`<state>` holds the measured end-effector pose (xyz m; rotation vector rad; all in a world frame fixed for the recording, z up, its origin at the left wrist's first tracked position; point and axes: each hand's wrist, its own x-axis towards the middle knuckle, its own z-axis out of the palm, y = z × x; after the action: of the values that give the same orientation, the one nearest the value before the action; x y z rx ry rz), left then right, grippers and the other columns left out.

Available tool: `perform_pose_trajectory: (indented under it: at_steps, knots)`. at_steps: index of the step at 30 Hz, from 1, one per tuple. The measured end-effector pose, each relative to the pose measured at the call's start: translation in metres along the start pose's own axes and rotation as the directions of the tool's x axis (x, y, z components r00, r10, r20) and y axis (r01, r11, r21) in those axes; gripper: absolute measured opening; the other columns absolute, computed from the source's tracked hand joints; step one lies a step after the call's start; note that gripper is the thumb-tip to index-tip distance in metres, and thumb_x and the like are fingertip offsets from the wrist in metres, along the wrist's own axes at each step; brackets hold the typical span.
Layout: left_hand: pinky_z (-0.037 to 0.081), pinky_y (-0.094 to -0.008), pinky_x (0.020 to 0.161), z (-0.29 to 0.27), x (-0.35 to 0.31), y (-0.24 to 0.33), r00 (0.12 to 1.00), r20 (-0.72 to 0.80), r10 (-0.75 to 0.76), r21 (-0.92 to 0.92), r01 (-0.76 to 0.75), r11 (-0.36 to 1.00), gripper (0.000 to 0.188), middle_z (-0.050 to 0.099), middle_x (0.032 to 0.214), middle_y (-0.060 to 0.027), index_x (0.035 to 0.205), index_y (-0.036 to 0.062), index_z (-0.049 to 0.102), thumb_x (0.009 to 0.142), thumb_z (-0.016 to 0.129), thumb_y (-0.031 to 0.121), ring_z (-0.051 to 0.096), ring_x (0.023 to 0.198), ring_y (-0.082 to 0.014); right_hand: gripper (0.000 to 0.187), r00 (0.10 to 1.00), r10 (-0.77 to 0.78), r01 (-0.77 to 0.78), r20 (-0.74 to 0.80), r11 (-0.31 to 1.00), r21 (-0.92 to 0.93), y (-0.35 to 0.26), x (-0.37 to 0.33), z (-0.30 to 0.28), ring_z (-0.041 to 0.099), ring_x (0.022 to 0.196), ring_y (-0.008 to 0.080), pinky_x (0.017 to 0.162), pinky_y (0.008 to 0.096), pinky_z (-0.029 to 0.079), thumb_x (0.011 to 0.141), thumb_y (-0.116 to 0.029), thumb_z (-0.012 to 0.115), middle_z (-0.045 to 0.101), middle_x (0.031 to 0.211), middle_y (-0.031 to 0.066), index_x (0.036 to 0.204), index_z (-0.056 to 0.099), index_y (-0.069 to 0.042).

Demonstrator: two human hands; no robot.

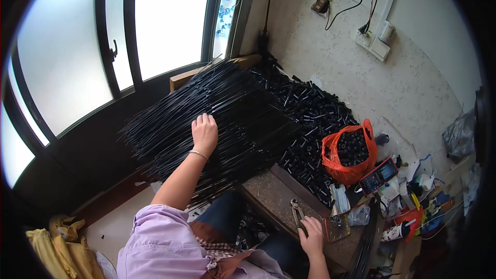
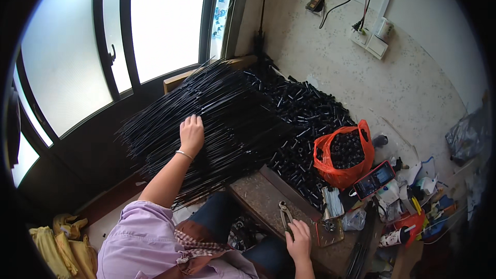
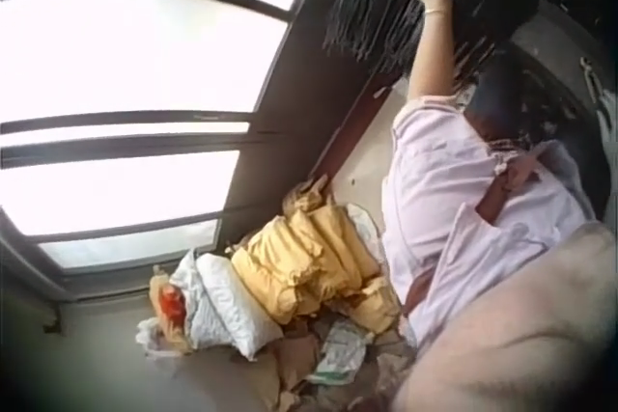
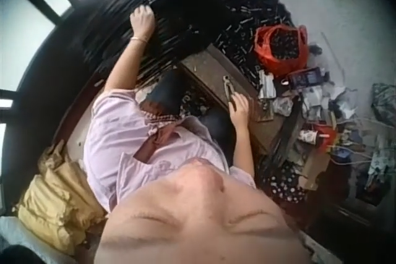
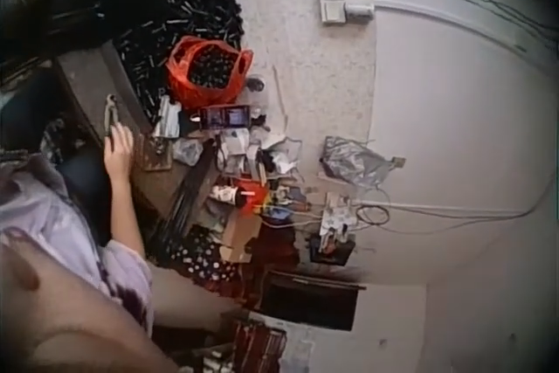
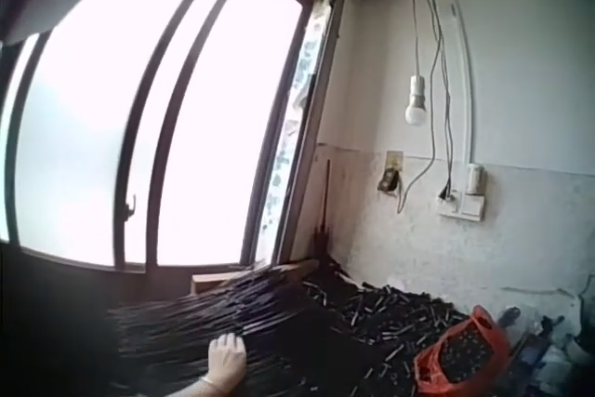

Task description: Processing and organizing bundles of black electrical cables using manual tools at a factory workbench.

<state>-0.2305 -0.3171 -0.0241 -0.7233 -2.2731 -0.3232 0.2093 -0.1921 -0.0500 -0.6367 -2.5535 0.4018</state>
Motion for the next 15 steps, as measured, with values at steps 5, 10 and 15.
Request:
perform_pose_trajectory:
  at_steps: [5,10,15]
  knots:
    - [0.043,-0.0307,0.065,0.033,0.017,-0.038,0.998,0.049,-0.048,0.137,0.040,0.990,0.008,0.054,0.080,-0.0052,0.080,0.0092,0.056,0.077,0.050,0.013,0.053,0.078,-0.0201,0.032,0.998,0.047,-0.045,0.037,0.998,-0.049,-0.013,0.010,0.028,0.050,0.107,0.0275,0.090,0.0382,0.039,0.074,-0.006,0.060,0.057,0.114,0.0078,0.106,0.061,-0.007]
    - [0.051,-0.0389,0.062,0.040,0.044,-0.063,0.969,0.210,0.129,-0.244,-0.076,0.967,0.006,0.056,0.082,-0.0114,0.081,0.0045,0.052,0.076,0.052,0.007,0.058,0.079,-0.0290,0.032,0.990,0.139,-0.139,-0.026,0.990,-0.013,0.000,-0.008,0.021,0.050,0.106,0.0305,0.091,0.0386,0.039,0.072,-0.002,0.060,0.057,0.114,0.0114,0.104,0.062,-0.005]
    - [0.048,-0.0410,0.070,0.040,0.062,-0.067,0.936,0.319,0.146,-0.305,-0.045,0.951,0.025,0.058,0.085,-0.0123,0.084,0.0042,0.051,0.074,0.065,0.023,0.057,0.085,-0.0306,0.031,0.971,0.222,-0.226,-0.093,0.973,-0.040,0.016,-0.024,0.006,0.051,0.106,0.0284,0.090,0.0378,0.039,0.073,-0.005,0.060,0.058,0.114,0.0089,0.104,0.062,-0.007]
